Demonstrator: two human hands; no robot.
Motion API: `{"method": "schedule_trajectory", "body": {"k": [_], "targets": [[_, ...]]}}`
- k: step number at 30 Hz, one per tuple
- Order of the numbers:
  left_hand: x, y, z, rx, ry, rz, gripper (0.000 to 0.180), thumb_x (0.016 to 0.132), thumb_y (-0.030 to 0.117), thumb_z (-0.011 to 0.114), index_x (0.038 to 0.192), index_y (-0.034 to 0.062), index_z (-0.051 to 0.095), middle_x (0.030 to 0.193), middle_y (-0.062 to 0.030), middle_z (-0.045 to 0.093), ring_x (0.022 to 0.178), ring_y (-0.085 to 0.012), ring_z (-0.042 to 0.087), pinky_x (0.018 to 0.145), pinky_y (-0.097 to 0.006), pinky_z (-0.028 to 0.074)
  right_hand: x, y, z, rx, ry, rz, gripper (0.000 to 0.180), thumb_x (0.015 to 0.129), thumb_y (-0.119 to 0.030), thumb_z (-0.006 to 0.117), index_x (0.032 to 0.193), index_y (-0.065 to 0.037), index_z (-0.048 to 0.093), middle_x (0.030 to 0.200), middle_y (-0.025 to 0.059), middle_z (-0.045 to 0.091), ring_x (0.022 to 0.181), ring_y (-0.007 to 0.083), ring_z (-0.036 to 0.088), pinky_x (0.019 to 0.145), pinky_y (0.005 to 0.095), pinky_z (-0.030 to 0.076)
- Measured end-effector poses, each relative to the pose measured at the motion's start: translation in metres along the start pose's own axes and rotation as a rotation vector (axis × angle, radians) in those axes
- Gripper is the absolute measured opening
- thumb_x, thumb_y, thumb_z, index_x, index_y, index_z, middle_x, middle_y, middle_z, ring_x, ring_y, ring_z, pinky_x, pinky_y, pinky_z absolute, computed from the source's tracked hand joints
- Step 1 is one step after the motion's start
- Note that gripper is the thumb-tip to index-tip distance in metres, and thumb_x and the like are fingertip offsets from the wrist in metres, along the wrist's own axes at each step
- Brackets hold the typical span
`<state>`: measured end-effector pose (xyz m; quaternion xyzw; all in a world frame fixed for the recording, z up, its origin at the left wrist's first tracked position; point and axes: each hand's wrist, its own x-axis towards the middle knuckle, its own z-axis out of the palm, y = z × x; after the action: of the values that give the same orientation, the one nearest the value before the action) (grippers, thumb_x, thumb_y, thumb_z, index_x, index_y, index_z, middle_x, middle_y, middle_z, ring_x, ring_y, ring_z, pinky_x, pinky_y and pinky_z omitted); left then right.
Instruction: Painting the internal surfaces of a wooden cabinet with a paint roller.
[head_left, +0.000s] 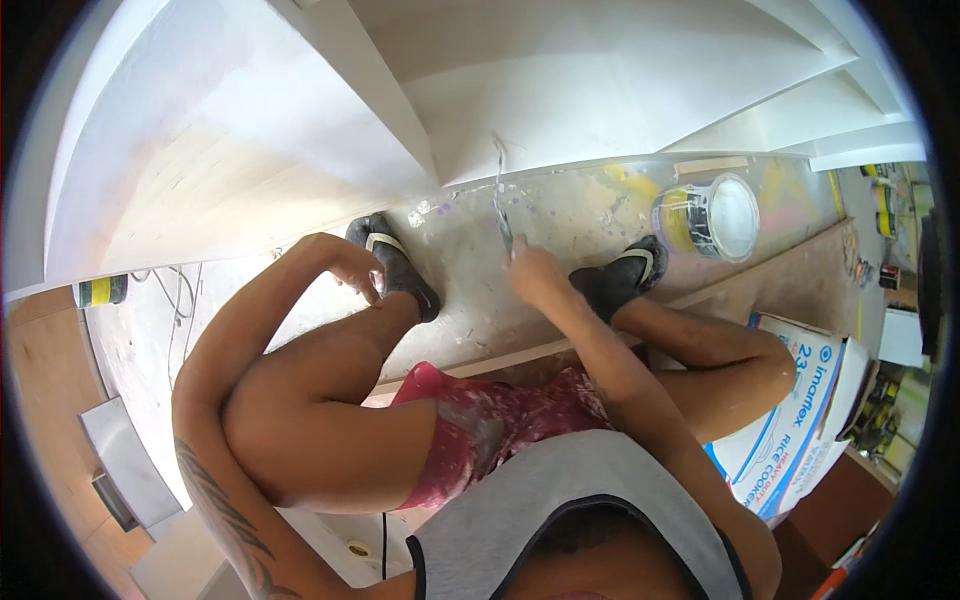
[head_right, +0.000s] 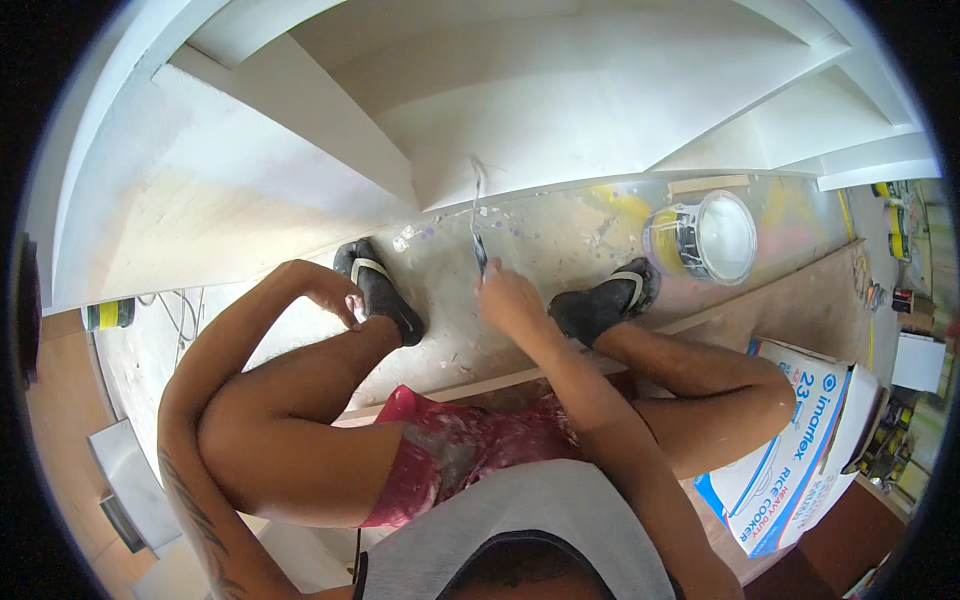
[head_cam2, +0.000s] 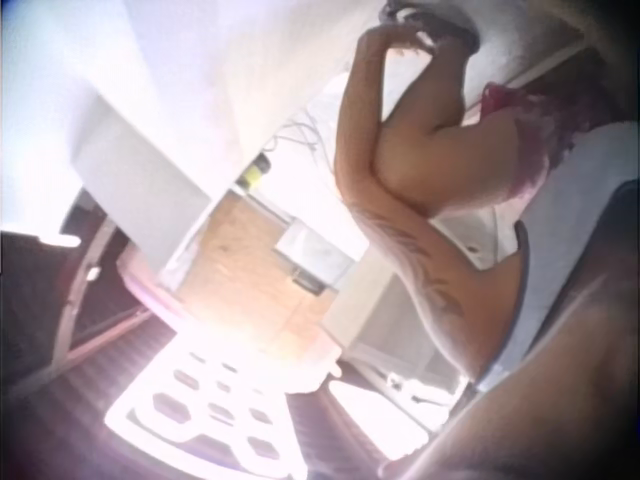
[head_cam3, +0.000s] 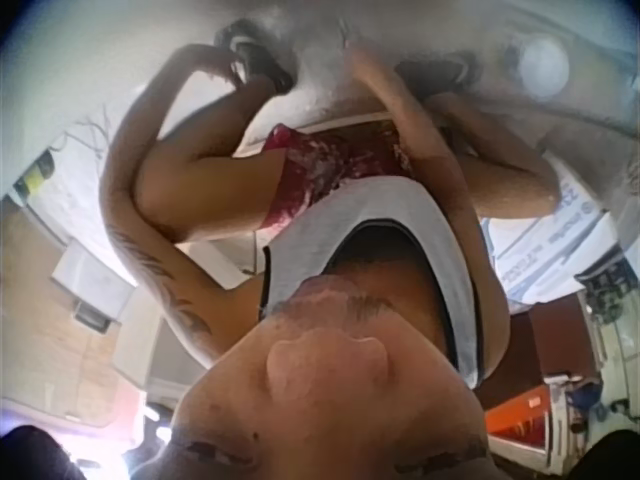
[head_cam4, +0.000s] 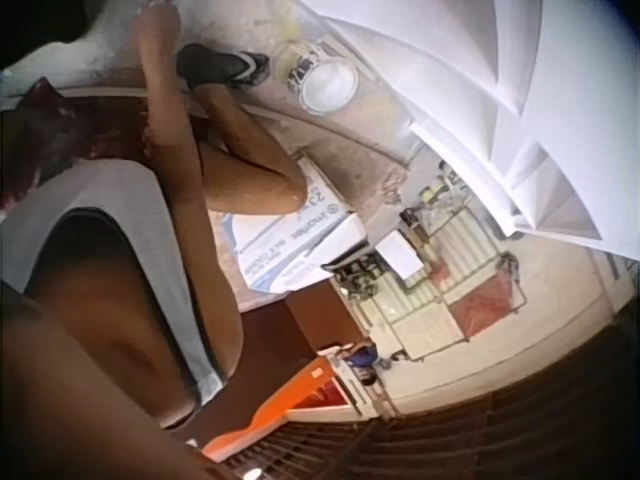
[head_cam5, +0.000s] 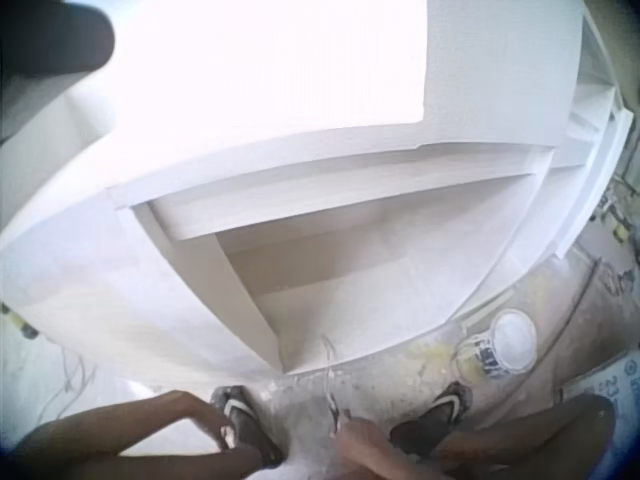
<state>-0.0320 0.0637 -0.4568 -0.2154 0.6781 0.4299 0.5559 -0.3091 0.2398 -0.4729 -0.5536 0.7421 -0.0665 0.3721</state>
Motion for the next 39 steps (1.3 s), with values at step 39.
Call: {"method": "schedule_trajectory", "body": {"k": [39], "targets": [[-0.008, 0.005, 0.001, 0.028, 0.035, 0.137, 0.072, 0.082, 0.052, 0.071, 0.13, 0.0009, 0.055, 0.126, -0.0177, 0.062, 0.119, -0.0315, 0.057, 0.102, -0.042, 0.044, 0.102, -0.037, 0.009, -0.029, 0.181, -0.021, 0.039, 0.093, -0.027, 0.053, 0.11, 0.008, 0.052, 0.092, 0.0272, 0.069, 0.087, 0.0423, 0.068, 0.079, 0.0499, 0.054]]}}
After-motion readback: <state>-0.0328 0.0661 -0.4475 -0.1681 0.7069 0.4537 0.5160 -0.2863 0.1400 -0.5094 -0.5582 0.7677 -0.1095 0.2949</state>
